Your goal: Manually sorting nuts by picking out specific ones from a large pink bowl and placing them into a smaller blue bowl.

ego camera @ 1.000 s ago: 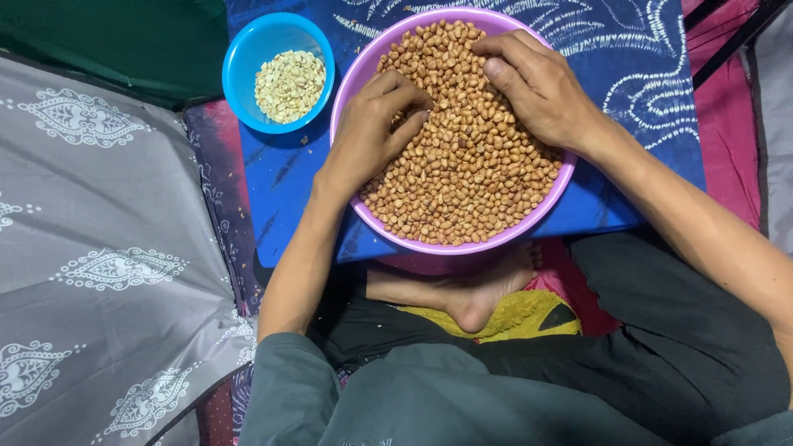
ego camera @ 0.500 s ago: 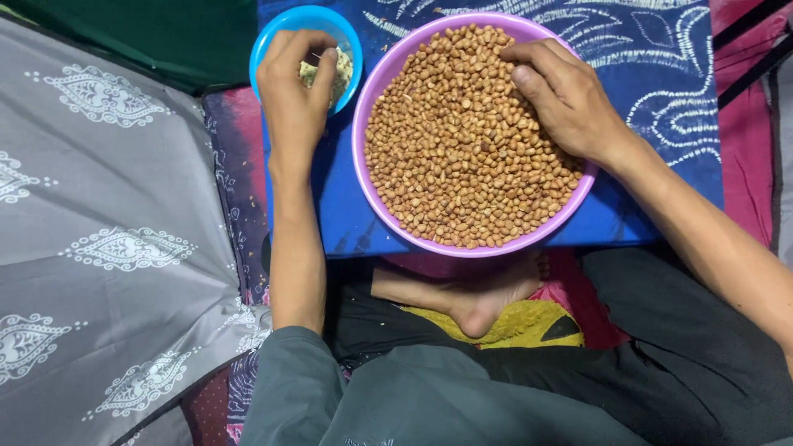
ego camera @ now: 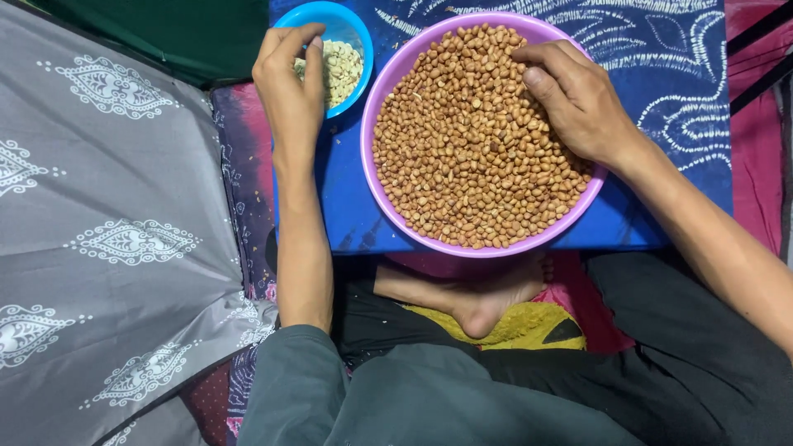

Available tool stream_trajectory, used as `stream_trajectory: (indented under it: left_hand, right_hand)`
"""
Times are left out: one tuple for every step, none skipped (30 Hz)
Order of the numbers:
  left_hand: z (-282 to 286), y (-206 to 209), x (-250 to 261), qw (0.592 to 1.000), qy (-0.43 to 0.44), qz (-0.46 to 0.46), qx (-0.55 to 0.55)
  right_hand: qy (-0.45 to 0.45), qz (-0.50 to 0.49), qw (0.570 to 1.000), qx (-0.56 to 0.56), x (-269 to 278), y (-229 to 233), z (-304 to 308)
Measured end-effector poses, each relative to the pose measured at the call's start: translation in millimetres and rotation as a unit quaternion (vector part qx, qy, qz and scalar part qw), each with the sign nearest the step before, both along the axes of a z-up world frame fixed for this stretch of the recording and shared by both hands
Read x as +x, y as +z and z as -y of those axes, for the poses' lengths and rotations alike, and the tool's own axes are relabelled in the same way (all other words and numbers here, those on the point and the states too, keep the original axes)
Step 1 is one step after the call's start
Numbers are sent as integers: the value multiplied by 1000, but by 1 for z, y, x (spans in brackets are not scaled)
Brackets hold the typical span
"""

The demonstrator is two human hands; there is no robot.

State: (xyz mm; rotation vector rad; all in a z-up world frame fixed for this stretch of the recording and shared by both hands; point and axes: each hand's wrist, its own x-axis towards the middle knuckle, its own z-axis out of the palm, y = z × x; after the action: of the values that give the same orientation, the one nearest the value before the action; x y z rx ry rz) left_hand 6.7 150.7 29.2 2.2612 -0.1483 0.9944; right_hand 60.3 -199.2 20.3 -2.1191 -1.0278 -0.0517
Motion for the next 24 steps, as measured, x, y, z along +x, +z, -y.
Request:
stream_trajectory:
  left_hand:
    - [3, 1, 0, 1000, -1, -1, 0]
    - [6, 3, 0, 1000, -24, -3, -6]
    - [9, 5, 0, 999, -47, -6, -12]
    - [13, 6, -1, 999, -47, -6, -12]
    - [17, 6, -2, 998, -64, -17, 4]
    - [21, 6, -3, 996, -82, -28, 20]
    - [26, 6, -5, 996, -83, -29, 19]
    - [30, 7, -7, 994, -72, -41, 72]
    - [33, 8, -9, 989, -61, -52, 125]
    - [36, 6, -11, 989, -62, -52, 125]
    - [38, 5, -12, 982, -53, -71, 167]
    - [40, 3, -13, 973, -45, -90, 210]
    - [43, 4, -14, 972, -47, -89, 211]
    - [46, 3, -16, 969, -34, -98, 225]
    - [49, 3, -19, 965, -21, -106, 239]
    - [52, 1, -19, 965, -22, -107, 239]
    - [56, -1, -20, 963, -6, -117, 244]
    - [59, -2, -21, 960, 11, -127, 250]
    - [63, -3, -21, 960, 11, -128, 250]
    - [67, -4, -21, 955, 29, -125, 266]
    - [72, -5, -21, 951, 48, -122, 282]
    - [73, -7, -21, 951, 47, -122, 282]
    - [74, -8, -21, 949, 53, -115, 289]
    - [75, -9, -22, 947, 60, -108, 296]
  right_hand:
    - [-1, -1, 1000, 0, 0, 0, 0]
    - [-1, -1, 1000, 0, 0, 0, 0]
    - [0, -1, 1000, -1, 0, 0, 0]
    - [-1, -1, 1000, -1, 0, 1, 0]
    - [0, -2, 1000, 1, -1, 2, -1]
    - [0, -2, 1000, 1, -1, 3, -1]
    - [-1, -3, 1000, 0, -2, 3, 0]
    - [-2, -7, 1000, 0, -2, 4, -1]
    - [-2, -12, 1000, 0, -2, 4, -1]
    - [-3, -11, 1000, 1, -2, 4, -1]
    - [-2, -11, 1000, 1, -2, 4, -1]
    - [-2, -11, 1000, 3, -2, 3, -1]
    - [-4, -11, 1000, 4, 0, 3, -1]
    - [-2, -6, 1000, 6, 0, 2, 0]
    - [0, -2, 1000, 8, 0, 1, 0]
    - [-1, -3, 1000, 8, -1, 1, 0]
    - [-2, -4, 1000, 7, -1, 2, 0]
    - [-1, -6, 1000, 7, -1, 3, 0]
    - [-1, -7, 1000, 8, -1, 2, -1]
    - [-1, -2, 1000, 6, -1, 1, 0]
    - [0, 2, 1000, 4, -1, 1, 0]
    - [-1, 2, 1000, 4, -1, 1, 0]
    - [2, 2, 1000, 10, -1, 2, 0]
    - [7, 3, 1000, 17, -1, 2, 0]
